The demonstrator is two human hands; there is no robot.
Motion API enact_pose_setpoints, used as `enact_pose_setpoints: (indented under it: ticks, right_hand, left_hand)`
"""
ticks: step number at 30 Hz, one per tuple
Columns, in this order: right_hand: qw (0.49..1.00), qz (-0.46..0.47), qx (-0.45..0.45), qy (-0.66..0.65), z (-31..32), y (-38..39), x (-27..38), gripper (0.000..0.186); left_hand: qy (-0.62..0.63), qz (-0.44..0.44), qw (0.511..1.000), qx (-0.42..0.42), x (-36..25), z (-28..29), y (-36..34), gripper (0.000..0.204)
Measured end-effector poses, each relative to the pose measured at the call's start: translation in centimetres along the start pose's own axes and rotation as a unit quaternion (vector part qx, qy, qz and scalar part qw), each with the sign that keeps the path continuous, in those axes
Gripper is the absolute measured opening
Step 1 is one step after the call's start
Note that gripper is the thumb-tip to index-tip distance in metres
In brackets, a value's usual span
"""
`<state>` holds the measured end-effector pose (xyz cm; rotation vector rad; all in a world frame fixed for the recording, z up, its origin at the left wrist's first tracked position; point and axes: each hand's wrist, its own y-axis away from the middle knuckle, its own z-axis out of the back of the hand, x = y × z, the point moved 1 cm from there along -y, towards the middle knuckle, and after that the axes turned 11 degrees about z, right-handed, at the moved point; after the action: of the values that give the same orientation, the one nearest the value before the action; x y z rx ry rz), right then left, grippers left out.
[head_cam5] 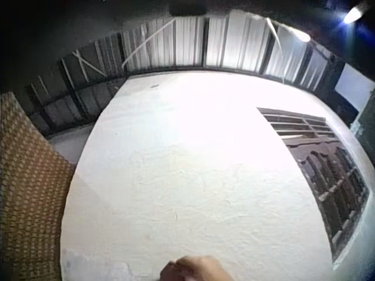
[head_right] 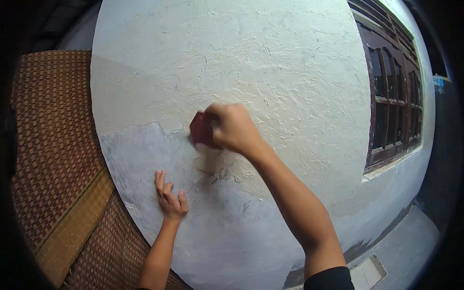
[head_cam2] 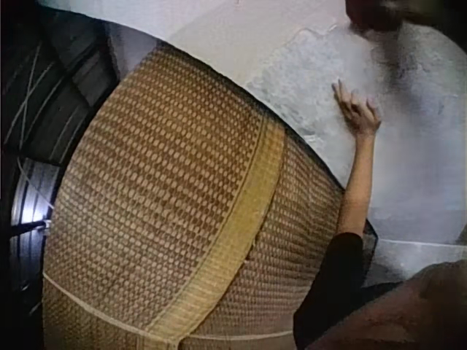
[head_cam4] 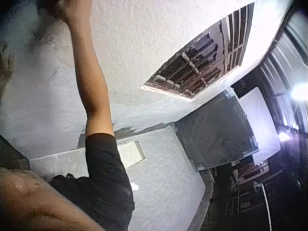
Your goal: The person applies wall putty to a damaged section of a wall using a plastic scraper.
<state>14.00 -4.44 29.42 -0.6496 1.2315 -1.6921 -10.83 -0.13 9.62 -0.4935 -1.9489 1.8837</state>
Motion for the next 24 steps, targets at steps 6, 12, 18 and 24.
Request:
enact_pose_setpoints:
  ticks: [6,12,18,24]
  right_hand:
    - [0.994,-0.041,-0.044,-0.096,0.1,0.3,-0.2,0.028]
    - [0.988,-0.057,-0.144,-0.011,1.7,0.2,-0.1,0.027]
    - [0.999,-0.011,-0.022,-0.032,-0.6,1.5,0.1,0.025]
    - [0.991,-0.078,-0.104,-0.035,1.8,-0.1,0.5,0.025]
  left_hand:
    - [-0.016,0.004,1.0,-0.016,0.2,0.1,0.1,0.031]
    - [0.011,-0.005,1.0,-0.023,0.1,-0.4,-0.5,0.034]
    - [0.033,0.018,0.999,-0.028,-1.7,-0.9,-3.5,0.035]
    - [0.056,0.057,0.994,-0.069,-2.9,-2.5,-5.5,0.038]
